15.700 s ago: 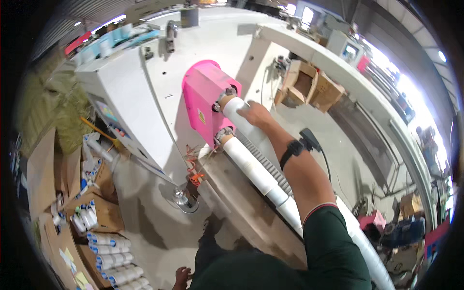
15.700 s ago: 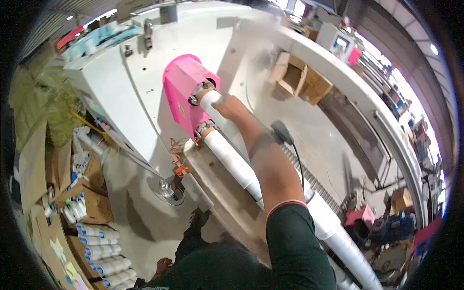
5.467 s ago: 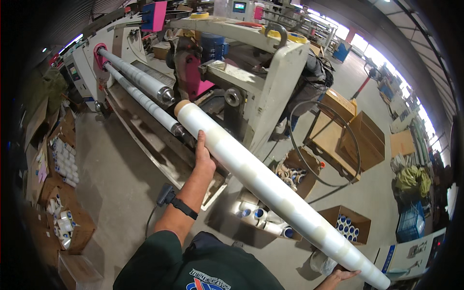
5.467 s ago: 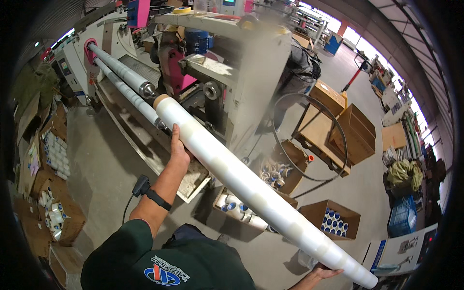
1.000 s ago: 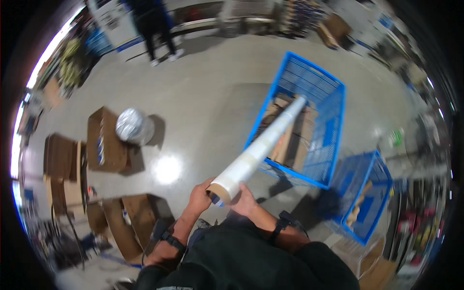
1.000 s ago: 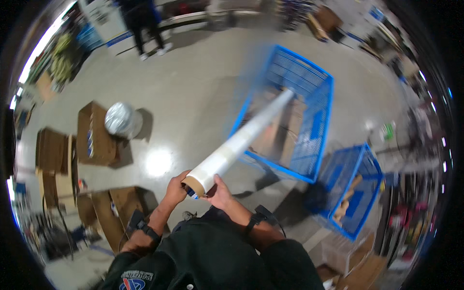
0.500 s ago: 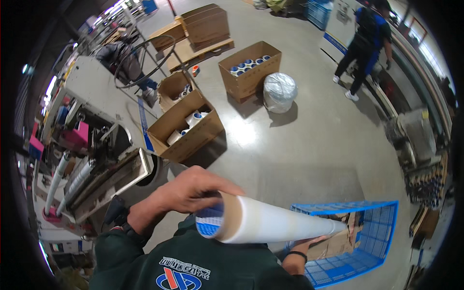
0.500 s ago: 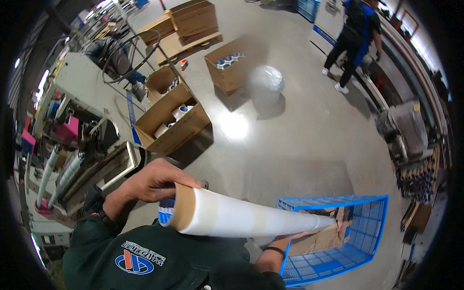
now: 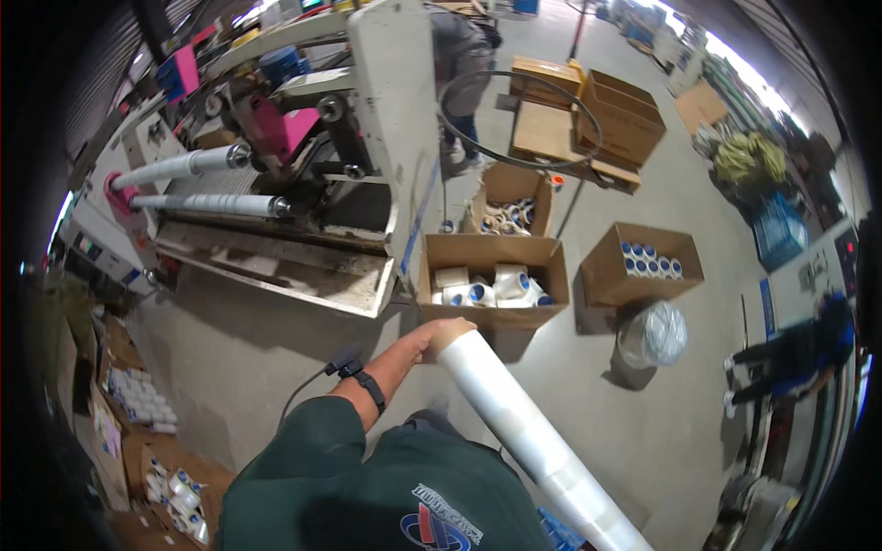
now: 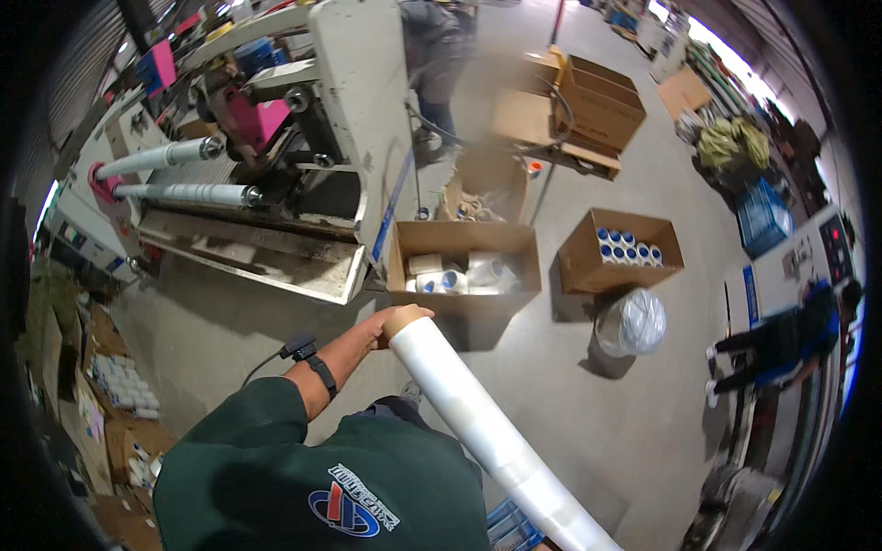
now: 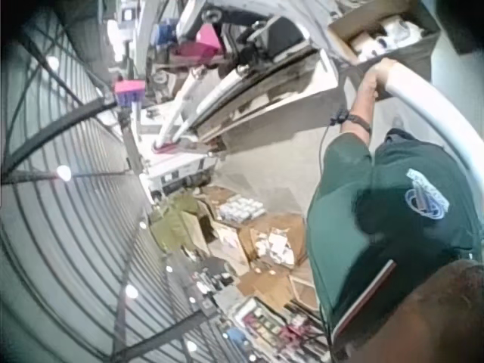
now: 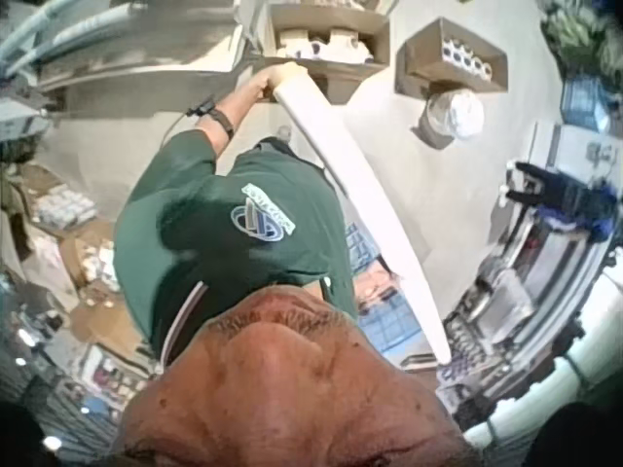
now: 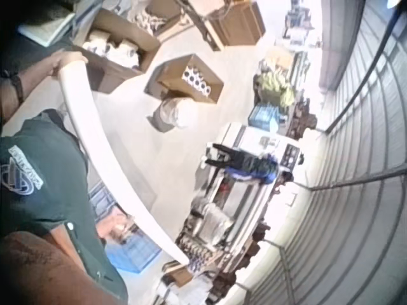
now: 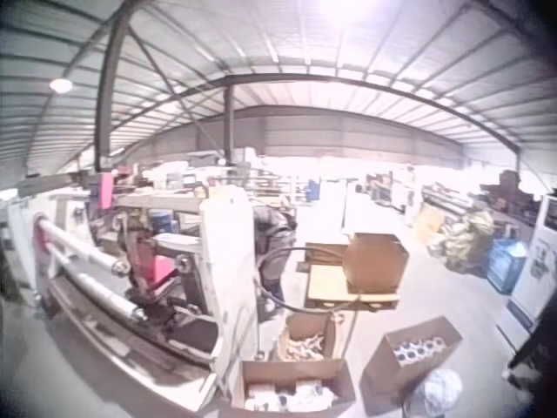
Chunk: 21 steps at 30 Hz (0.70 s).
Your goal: Operating an industrial winding machine to roll and organize materials.
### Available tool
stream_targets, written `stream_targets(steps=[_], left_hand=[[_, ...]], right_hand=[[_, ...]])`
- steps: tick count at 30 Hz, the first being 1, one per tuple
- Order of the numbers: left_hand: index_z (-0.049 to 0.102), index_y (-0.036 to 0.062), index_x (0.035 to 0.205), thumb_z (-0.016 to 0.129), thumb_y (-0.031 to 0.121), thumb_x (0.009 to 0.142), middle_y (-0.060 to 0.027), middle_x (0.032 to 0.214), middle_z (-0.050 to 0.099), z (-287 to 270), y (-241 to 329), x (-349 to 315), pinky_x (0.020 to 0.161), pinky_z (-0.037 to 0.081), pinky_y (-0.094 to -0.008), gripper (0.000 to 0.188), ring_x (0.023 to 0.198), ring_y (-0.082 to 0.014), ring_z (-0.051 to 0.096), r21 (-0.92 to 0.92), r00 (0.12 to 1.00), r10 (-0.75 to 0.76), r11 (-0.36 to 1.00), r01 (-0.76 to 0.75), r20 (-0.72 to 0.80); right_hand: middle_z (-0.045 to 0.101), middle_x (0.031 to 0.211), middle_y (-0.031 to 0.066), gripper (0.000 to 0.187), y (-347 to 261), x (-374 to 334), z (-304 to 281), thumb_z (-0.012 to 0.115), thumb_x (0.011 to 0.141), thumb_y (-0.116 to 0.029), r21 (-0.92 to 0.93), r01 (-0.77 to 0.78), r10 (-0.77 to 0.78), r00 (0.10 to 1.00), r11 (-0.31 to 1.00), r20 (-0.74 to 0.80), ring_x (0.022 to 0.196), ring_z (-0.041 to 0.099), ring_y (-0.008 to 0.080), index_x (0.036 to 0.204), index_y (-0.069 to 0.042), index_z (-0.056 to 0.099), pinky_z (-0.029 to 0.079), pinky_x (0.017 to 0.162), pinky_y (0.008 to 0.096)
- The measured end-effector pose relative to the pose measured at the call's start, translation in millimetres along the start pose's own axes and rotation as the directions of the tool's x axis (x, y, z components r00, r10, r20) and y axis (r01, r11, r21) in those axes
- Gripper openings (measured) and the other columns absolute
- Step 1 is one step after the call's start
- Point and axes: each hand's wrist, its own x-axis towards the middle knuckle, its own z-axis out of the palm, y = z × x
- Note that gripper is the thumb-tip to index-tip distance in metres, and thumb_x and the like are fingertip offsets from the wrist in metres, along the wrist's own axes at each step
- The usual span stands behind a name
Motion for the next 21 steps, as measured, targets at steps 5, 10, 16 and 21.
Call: stream_targets(steps=[5,10,16,21], left_hand=[[0.055,0.0061,0.114,0.049,0.051,0.084,-0.0108,0.107,0.061,-69.7,23.1,29.3,0.088,0.045,-0.041,0.054,0.099,-0.0266,0.058,-0.582,0.991,0.026,0.807,-0.099,-0.132],[0.055,0.0047,0.111,0.032,0.072,0.079,-0.014,0.106,0.06,-80.6,50.4,46.2,0.087,0.045,-0.0461,0.078,0.098,-0.0304,0.057,-0.592,0.795,0.121,0.603,-0.534,-0.594],[0.055,0.0068,0.111,0.039,0.067,0.081,-0.0128,0.103,0.06,-133.9,114.8,72.0,0.085,0.046,-0.045,0.069,0.095,-0.0286,0.057,-0.358,0.507,0.185,0.511,-0.781,-0.842],[0.037,0.0072,0.127,0.064,0.042,0.079,-0.0106,0.119,0.048,-182.5,150.0,93.8,0.09,0.041,-0.0459,0.065,0.108,-0.0284,0.047,-0.289,0.413,0.275,0.396,-0.872,-0.868]], right_hand=[[0.045,0.128,0.0185,0.07,42.6,-7.1,137.7,0.053,0.078,-0.05,-0.063,-0.01,0.015,0.998,0.998,0.067,0.112,0.047,0.0385,0.128,-0.002,0.041,0.038,0.095,0.0523],[0.045,0.128,0.0182,0.071,69.6,10.4,268.4,0.053,0.078,-0.051,-0.088,0.003,0.011,0.987,0.996,0.16,0.113,0.047,0.0384,0.128,-0.003,0.041,0.037,0.095,0.053],[0.045,0.129,0.0179,0.071,103.6,61.8,408.0,0.053,0.078,-0.051,-0.123,-0.014,0.046,0.965,0.992,0.259,0.114,0.046,0.0383,0.128,-0.003,0.041,0.036,0.096,0.0538],[0.044,0.13,0.0176,0.071,158.0,81.6,497.2,0.053,0.078,-0.052,-0.138,-0.114,0.152,0.938,0.984,0.311,0.115,0.045,0.0382,0.128,-0.003,0.041,0.036,0.097,0.0545]])
